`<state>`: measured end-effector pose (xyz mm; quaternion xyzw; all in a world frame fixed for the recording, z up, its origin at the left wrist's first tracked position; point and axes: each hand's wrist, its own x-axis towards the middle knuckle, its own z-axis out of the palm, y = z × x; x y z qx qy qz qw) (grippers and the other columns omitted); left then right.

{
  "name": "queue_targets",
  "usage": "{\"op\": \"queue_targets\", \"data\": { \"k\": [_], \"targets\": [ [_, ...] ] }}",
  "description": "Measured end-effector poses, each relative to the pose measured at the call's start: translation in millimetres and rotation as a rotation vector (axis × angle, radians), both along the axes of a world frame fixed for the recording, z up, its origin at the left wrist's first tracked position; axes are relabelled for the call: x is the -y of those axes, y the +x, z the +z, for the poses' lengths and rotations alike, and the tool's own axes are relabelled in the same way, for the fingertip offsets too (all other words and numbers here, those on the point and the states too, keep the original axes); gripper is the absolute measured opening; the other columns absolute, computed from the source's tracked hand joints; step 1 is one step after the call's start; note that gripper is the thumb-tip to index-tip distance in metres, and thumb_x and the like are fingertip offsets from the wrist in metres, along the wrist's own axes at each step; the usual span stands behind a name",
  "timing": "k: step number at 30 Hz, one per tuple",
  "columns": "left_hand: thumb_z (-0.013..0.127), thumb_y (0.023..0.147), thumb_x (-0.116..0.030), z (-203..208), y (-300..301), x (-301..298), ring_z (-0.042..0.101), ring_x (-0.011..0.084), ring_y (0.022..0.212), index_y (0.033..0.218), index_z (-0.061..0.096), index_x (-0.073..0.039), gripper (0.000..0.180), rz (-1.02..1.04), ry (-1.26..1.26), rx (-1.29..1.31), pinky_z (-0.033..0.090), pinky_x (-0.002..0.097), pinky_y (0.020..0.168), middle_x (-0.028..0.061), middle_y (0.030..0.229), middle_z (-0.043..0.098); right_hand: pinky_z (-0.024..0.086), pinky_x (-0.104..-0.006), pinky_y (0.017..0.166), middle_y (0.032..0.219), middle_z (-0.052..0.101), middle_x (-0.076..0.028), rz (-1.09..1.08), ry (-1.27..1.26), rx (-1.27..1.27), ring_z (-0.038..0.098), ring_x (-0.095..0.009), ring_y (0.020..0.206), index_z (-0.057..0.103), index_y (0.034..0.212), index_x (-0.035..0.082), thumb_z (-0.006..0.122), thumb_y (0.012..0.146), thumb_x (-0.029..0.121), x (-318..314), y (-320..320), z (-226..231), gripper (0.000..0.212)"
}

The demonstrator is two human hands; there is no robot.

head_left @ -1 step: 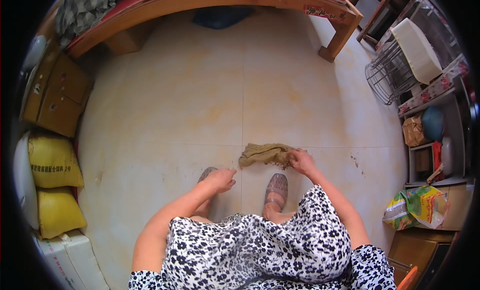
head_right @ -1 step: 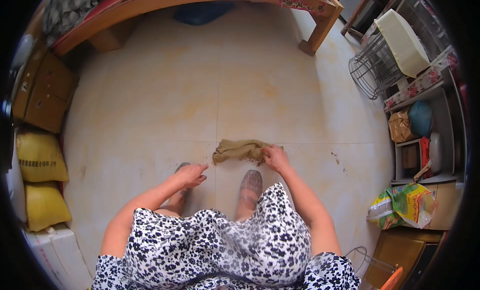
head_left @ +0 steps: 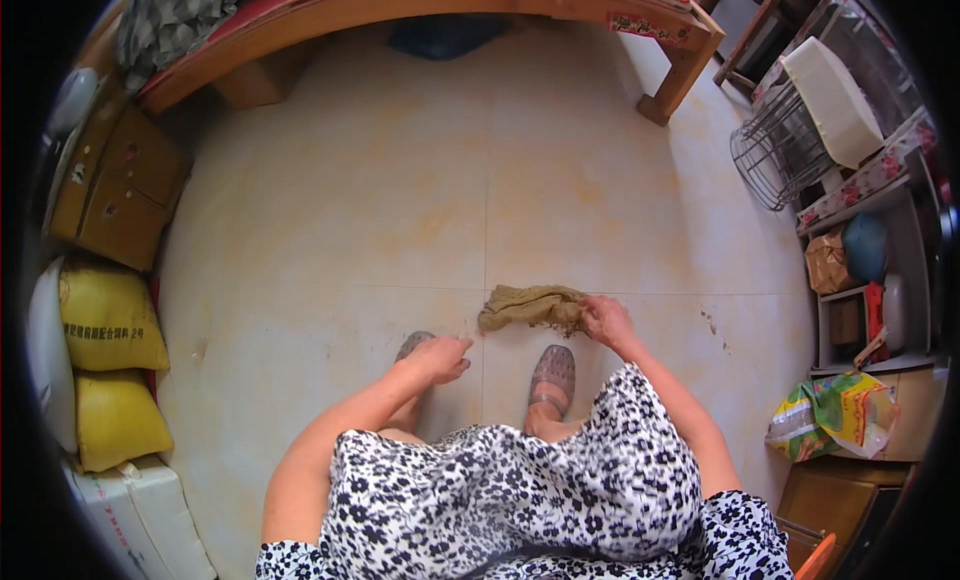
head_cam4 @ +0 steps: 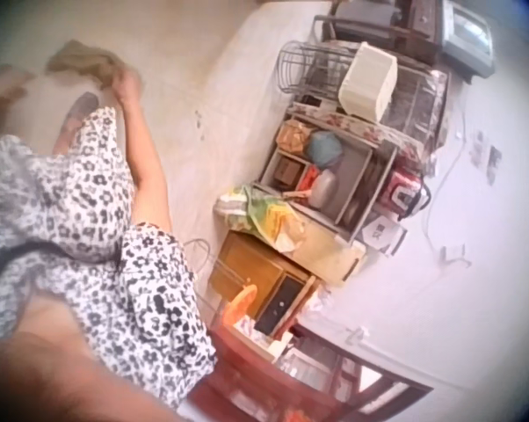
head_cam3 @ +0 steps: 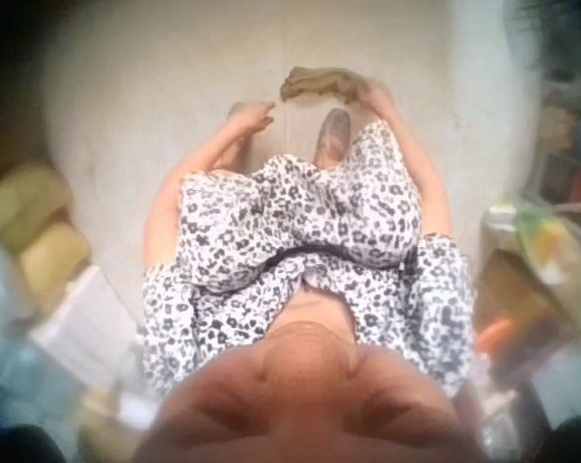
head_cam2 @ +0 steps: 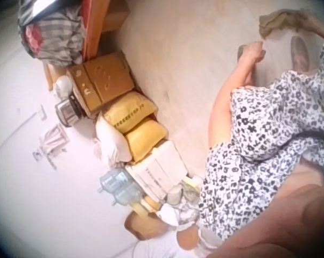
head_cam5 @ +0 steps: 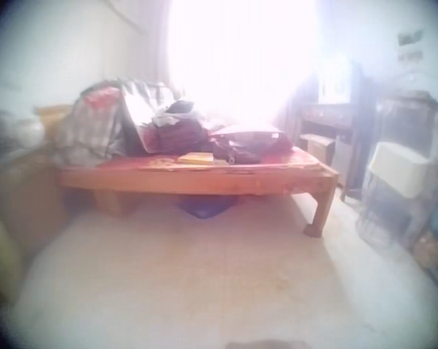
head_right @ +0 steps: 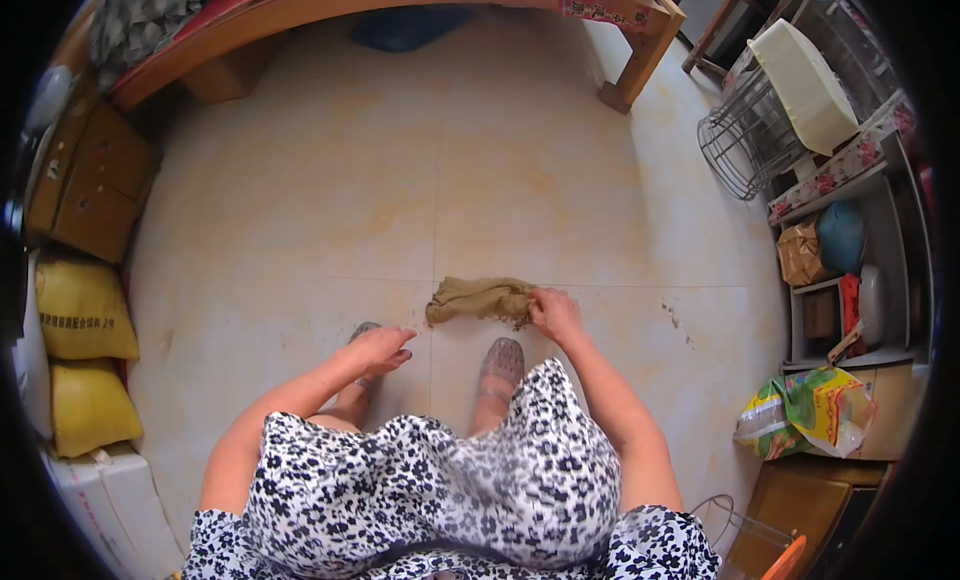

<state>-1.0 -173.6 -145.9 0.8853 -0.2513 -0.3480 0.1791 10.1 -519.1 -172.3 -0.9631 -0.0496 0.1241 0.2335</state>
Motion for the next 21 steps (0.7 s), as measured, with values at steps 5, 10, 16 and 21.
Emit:
{"op": "queue_targets", "data": {
  "k": [5, 10, 16, 21],
  "targets": [
    [0.055, 0.086, -0.026, 48, -15, 23, 0.058, 0.0364, 0.099, 0.12, 0.054, -0.007, 0.039, -0.055, 0.048, 0.01, 0.047, 0.0467, 0.082, 0.0193, 0.104, 0.062, 0.049, -0.0441, 0.072, 0.08, 0.065, -0.017, -0.211, 0.034, 0.057, 0.062, -0.036, 0.079, 0.066, 0.087, 0.009, 0.055, 0.083, 0.031, -18, -18, 29, 0.025],
    [0.058, 0.085, -0.027, 27, -51, 40, 0.059, 0.0341, 0.102, 0.116, 0.058, -0.009, 0.036, -0.069, -0.194, 0.051, 0.048, 0.045, 0.085, 0.0162, 0.111, 0.062, 0.048, -0.0305, 0.076, 0.099, 0.055, -0.012, 0.125, 0.471, 0.011, 0.056, -0.021, 0.09, 0.052, 0.112, 0.007, 0.052, 0.074, -0.005, -61, -17, 13, 0.04],
    [0.053, 0.084, -0.019, 16, -31, 70, 0.061, 0.0352, 0.094, 0.099, 0.064, -0.005, 0.024, -0.202, 0.149, 0.063, 0.05, 0.0456, 0.076, 0.018, 0.101, 0.063, 0.05, -0.0357, 0.079, 0.102, 0.062, -0.012, 0.31, 0.354, -0.134, 0.061, -0.026, 0.092, 0.053, 0.116, 0.009, 0.059, 0.085, 0.016, -96, -77, 91, 0.032],
    [0.057, 0.079, -0.015, 10, -32, 90, 0.064, 0.0326, 0.09, 0.088, 0.07, -0.006, 0.018, -0.228, 0.076, 0.148, 0.052, 0.0433, 0.073, 0.0152, 0.094, 0.067, 0.049, -0.0379, 0.079, 0.099, 0.063, -0.012, 0.339, 0.358, -0.217, 0.061, -0.028, 0.09, 0.052, 0.117, 0.009, 0.056, 0.086, 0.016, -38, -116, 149, 0.032]
  ]
}}
